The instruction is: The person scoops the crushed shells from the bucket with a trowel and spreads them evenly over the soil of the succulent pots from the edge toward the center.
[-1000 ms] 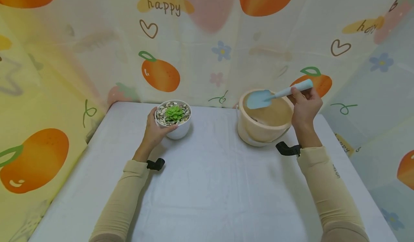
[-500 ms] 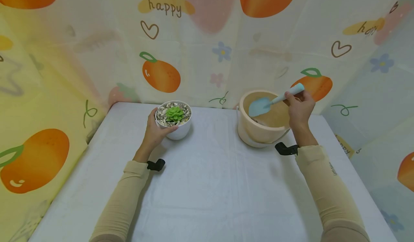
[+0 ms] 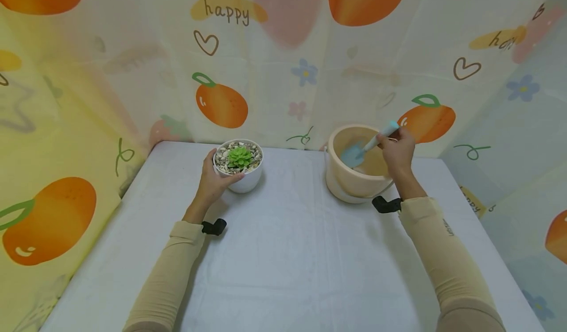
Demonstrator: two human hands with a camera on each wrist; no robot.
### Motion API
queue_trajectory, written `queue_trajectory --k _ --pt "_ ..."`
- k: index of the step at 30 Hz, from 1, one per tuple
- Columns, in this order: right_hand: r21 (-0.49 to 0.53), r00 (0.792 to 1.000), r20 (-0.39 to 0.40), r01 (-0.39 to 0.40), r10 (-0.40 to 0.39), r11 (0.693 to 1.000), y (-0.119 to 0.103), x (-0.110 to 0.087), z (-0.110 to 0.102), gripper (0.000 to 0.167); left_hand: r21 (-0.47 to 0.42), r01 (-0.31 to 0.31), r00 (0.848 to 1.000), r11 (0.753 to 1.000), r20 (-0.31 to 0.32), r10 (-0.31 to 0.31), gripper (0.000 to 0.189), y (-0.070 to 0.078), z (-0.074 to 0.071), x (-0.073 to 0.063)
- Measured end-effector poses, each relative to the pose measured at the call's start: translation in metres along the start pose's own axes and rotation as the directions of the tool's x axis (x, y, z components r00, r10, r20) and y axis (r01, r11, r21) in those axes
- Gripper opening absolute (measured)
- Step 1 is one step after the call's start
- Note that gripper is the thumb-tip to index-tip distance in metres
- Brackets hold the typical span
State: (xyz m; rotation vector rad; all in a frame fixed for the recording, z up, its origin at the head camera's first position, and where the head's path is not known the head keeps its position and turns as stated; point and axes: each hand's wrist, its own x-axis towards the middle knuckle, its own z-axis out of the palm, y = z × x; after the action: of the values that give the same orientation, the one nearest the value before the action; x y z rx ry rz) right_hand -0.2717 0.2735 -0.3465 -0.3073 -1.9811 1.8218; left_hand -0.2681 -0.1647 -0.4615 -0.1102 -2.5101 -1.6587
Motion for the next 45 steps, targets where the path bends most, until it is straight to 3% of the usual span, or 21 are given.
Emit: queue_trajectory --k 6,13,23,28,33,37,40,42,45 --pt "-0.176 0.994 0.073 -0.064 0.078 0.982 0.006 -0.002 0.003 0.027 0.009 0.01 1.0 1.0 0.002 -0.01 0.112 -0.003 0.002 -0.002" --pt "-0.298 0.949 0.221 -0.156 0.227 0.942 0.009 0.0 0.002 0.045 0.015 0.003 1.0 1.0 0.0 -0.003 0.112 -0.004 0.005 -0.003" --pt "-0.476 0.921 0.295 -0.09 0.255 0.875 0.004 0.01 -0.009 0.047 0.015 0.009 1.0 1.0 -0.006 -0.009 0.11 0.001 0.005 -0.003" --pt "-0.562 0.914 0.315 -0.038 0.256 0.826 0.0 0.013 -0.016 0.045 0.034 0.009 1.0 0.999 -0.002 -0.009 0.111 0.002 0.004 -0.001" --pt "-0.678 0.914 0.353 0.1 0.203 0.728 -0.003 0.018 -0.022 0.04 0.036 0.007 1.0 0.999 0.002 -0.007 0.112 0.002 0.003 0.001" --pt "-0.775 0.911 0.374 0.203 0.176 0.598 -0.007 0.021 -0.027 0.05 0.031 0.013 1.0 0.999 -0.005 -0.013 0.112 0.0 0.003 0.0" --pt "-0.815 0.91 0.38 0.245 0.165 0.525 -0.011 0.021 -0.03 0.057 0.036 0.016 1.0 0.999 -0.01 -0.016 0.112 -0.002 0.002 0.0" --pt "-0.824 0.913 0.381 0.263 0.148 0.502 -0.013 0.02 -0.032 0.055 0.039 0.01 1.0 0.999 -0.01 -0.009 0.111 -0.002 0.002 0.001" --pt "-0.818 0.92 0.38 0.284 0.099 0.5 -0.016 0.016 -0.033 0.05 0.044 0.007 1.0 0.999 -0.001 -0.007 0.112 0.0 0.002 0.002"
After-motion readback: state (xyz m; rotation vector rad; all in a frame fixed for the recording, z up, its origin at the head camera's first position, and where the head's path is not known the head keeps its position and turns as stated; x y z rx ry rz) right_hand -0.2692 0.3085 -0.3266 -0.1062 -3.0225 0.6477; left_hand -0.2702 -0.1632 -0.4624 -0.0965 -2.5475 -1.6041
